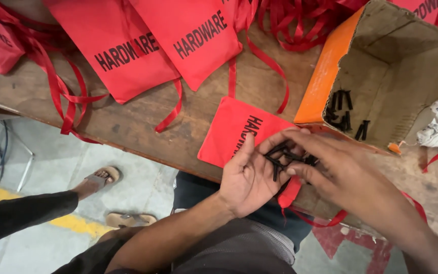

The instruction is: Placing black screws into small red bags labeled 'HARDWARE'.

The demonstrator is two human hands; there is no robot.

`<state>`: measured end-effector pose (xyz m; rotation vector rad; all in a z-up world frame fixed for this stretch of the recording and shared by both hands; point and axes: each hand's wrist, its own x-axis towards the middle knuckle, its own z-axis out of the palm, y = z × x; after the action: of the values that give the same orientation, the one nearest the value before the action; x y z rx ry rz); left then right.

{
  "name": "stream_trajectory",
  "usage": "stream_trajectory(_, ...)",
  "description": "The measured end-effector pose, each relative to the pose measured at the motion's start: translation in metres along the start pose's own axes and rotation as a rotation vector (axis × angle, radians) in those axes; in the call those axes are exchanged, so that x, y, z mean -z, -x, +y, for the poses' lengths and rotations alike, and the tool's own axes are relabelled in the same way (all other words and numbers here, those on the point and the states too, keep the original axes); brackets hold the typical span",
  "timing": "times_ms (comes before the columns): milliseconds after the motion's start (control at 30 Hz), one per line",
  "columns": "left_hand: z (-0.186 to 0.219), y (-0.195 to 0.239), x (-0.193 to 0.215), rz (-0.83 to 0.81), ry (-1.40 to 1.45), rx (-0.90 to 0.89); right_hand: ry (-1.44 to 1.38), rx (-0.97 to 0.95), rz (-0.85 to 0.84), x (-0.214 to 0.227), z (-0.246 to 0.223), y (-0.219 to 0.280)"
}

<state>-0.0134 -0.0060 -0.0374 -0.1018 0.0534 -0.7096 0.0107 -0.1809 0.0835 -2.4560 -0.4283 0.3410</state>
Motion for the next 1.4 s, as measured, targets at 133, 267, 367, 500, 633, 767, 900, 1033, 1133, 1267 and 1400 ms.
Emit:
stream_trajectory(133, -0.003, 0.001, 0.009, -0.001, -0.006, -0.008, -0.187, -0.157, -0.056, 0.002, -0.004, -0.001)
stream_trajectory(267, 0.003, -0.002, -0.013, -0.009, -0.056, 0.016, -0.248, -0.229, -0.006, 0.004, -0.005, 0.005)
stream_trajectory(367, 0.003, -0.002, -0.015, 0.038, -0.069, 0.01, -0.355, -0.298, 0.058, 0.007, 0.003, 0.017)
stream_trajectory(500, 0.003, -0.002, -0.019, -0.013, -0.065, 0.004, -0.617, -0.264, 0.138, 0.01, 0.03, 0.041)
stream_trajectory(633, 0.003, -0.004, -0.019, -0.018, -0.067, -0.001, -0.712, -0.236, 0.175, 0.002, 0.032, 0.045)
stream_trajectory(767, 0.003, -0.005, -0.02, -0.013, -0.071, 0.007, -0.711, -0.251, 0.137, -0.006, 0.022, 0.03)
stream_trajectory(900, 0.004, -0.003, -0.016, 0.006, -0.078, 0.027, -0.737, -0.249, 0.064, -0.012, 0.016, 0.024)
stream_trajectory(1033, 0.005, 0.003, 0.005, -0.306, 0.128, 0.063, -0.622, -0.271, -0.078, -0.019, -0.007, 0.005)
stream_trajectory(1133, 0.006, 0.0, -0.004, -0.09, 0.031, 0.051, -0.565, -0.273, -0.123, -0.024, -0.006, -0.001)
stream_trajectory(1267, 0.004, 0.003, 0.003, -0.158, 0.025, 0.052, -0.64, -0.266, -0.038, -0.016, 0.003, 0.008)
stream_trajectory(1400, 0.002, 0.002, 0.005, -0.109, 0.004, 0.045, -0.922, -0.326, 0.051, -0.012, 0.015, 0.02)
